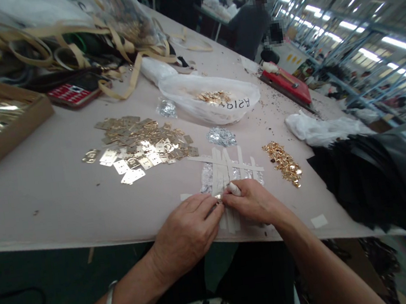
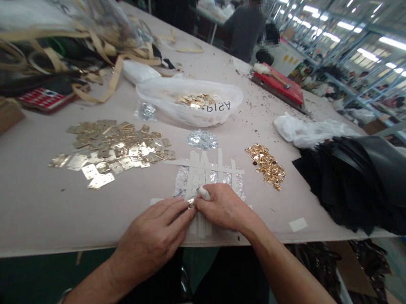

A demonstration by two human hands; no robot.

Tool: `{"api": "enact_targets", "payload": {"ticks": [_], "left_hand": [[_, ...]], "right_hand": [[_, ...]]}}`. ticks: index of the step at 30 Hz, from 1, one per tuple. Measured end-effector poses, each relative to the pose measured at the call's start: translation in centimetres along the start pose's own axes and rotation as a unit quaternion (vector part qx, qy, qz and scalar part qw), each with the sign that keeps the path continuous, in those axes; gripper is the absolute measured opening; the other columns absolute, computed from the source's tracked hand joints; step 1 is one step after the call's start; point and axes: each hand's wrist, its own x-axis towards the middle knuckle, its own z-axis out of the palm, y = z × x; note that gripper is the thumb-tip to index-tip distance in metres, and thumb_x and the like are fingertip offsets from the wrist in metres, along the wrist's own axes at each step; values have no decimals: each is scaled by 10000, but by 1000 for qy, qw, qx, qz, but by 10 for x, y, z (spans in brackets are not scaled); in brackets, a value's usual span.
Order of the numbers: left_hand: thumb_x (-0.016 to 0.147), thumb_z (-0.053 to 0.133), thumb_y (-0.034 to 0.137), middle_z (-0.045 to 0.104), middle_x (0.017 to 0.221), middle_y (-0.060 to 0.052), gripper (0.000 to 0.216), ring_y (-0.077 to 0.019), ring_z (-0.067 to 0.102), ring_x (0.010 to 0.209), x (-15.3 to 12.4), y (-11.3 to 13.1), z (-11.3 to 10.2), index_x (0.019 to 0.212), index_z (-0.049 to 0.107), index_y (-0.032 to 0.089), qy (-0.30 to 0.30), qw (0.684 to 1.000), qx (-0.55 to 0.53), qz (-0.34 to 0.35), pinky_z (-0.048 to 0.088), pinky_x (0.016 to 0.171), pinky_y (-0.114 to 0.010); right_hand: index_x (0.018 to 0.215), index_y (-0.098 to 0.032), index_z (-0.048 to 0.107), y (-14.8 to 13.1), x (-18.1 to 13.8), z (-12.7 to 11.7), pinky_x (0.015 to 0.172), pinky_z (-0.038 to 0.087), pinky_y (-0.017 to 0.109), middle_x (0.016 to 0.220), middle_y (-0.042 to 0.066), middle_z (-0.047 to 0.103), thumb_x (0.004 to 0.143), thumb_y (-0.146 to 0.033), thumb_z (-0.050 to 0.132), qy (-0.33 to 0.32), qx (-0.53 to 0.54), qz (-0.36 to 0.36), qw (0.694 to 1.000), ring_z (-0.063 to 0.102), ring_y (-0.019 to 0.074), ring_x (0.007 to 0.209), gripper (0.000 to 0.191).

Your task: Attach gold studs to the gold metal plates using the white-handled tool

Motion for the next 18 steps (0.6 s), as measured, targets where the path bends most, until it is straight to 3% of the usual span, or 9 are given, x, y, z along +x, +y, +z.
{"api": "enact_targets", "payload": {"ticks": [7, 13, 18], "left_hand": [[973, 499, 162, 708, 1099, -119, 246, -258, 663, 1075, -1, -1, 1, 1128, 687, 122, 1, 1000, 10, 7, 566, 984, -422], [984, 474, 164, 704, 1113, -115, 266, -259, 664, 1065, 0, -1, 0, 1152, 678, 127, -2, 1000, 2, 5, 573, 970, -428], [981, 489, 164, 700, 1060, -107, 241, -252, 666, 1060, 0, -1, 0, 1124, 681, 141, -8, 1000, -6, -4, 572, 972, -429]], "right_hand": [[703, -183, 552, -7, -5, 5, 583, 251, 270, 653, 23, 617, 869, -237, 549, 44, -125, -37, 991, 440, 128, 601, 175], [704, -181, 553, -8, 3, -4, 583, 275, 252, 675, 18, 621, 878, -225, 545, -14, -119, -47, 992, 455, 121, 605, 180], [723, -186, 535, -6, 0, -2, 587, 272, 249, 662, 2, 593, 867, -205, 551, 4, -113, -59, 992, 450, 117, 602, 146]]}}
